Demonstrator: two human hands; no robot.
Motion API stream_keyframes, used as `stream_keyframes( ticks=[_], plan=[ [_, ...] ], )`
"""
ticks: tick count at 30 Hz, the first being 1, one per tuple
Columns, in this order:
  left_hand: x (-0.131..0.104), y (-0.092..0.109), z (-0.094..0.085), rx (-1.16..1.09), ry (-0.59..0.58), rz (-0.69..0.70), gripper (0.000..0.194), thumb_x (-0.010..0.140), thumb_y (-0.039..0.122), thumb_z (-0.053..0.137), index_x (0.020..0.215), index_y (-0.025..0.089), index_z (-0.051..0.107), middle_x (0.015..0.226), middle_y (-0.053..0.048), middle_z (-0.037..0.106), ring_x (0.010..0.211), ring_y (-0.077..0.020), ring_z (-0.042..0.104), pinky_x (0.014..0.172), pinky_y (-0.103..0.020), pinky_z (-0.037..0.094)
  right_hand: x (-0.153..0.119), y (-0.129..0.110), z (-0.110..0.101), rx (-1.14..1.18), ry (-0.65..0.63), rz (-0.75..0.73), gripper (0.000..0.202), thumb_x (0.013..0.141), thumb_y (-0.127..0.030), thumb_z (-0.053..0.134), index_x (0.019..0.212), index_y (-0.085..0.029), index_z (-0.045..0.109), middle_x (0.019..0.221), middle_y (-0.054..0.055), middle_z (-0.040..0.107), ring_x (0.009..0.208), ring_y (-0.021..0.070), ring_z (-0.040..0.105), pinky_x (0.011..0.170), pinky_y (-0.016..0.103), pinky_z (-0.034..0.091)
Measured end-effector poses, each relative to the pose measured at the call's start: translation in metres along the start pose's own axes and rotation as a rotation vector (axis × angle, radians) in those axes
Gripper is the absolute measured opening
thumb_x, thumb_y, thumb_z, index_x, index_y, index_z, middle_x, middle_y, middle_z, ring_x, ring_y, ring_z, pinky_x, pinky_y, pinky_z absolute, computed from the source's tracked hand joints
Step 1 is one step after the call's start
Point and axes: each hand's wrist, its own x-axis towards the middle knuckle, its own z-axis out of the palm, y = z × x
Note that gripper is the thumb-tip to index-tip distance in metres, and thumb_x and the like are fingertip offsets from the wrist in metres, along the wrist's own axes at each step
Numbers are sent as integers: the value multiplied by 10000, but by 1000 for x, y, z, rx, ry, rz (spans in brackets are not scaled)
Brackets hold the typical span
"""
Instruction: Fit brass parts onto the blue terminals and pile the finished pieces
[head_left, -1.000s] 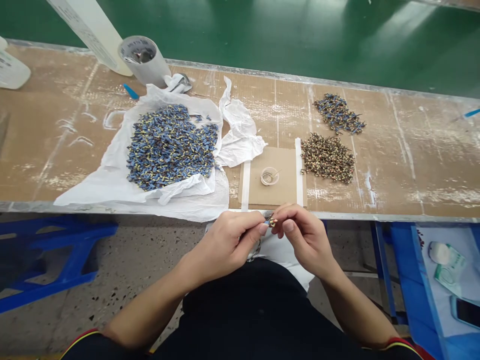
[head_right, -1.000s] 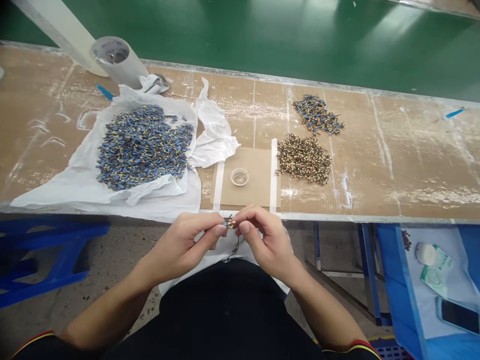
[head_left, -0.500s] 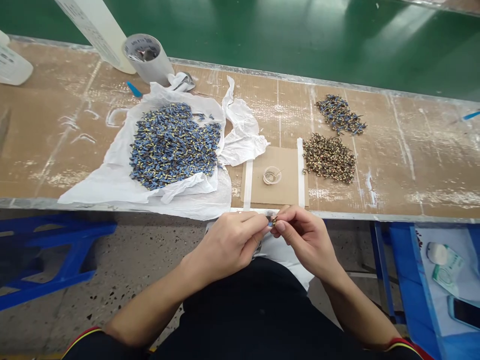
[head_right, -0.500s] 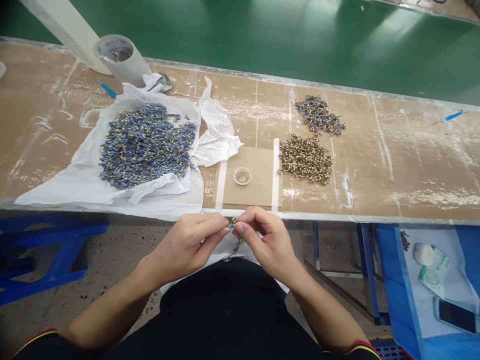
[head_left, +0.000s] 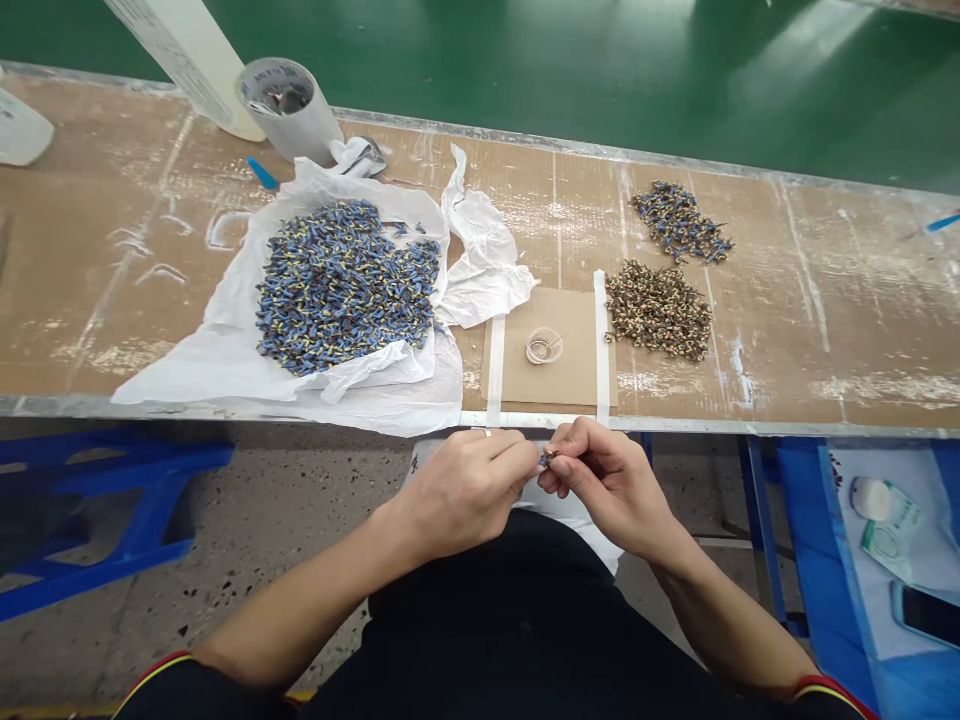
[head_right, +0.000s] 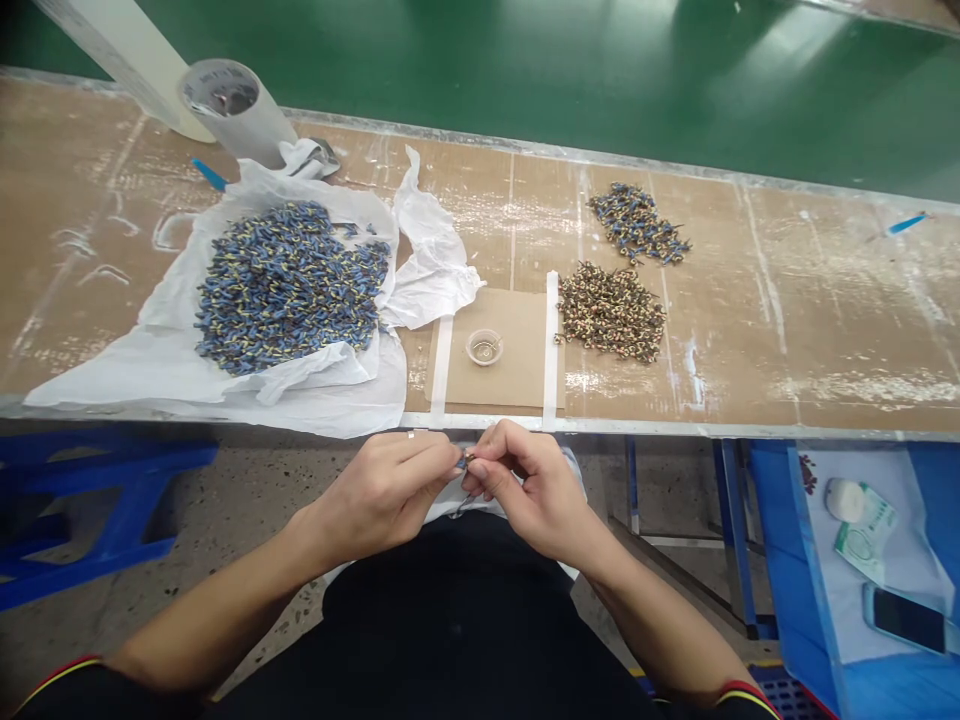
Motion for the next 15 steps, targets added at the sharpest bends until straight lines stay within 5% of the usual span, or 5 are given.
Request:
stream_keyframes(
  ticks=[8, 15],
  plan=[
    [2, 0, 6, 121, 40, 45, 254, 955, 51, 374, 784, 190, 500, 669, 6, 531, 572, -145, 477, 559, -280, 332, 1, 0, -5, 29, 27, 9, 121, 972, -229, 585, 856, -211, 559, 821, 8, 641, 715, 113, 641, 659, 250, 529],
    [30, -2, 12, 236, 60, 105, 245, 1000, 114, 384, 802, 187, 506, 691, -12, 575, 574, -174, 530, 553, -302, 345, 10, -8, -20, 61, 85, 128, 185, 922, -362, 666, 949, -187, 612, 812, 23, 676, 725, 124, 646, 698, 258, 539]
  ],
)
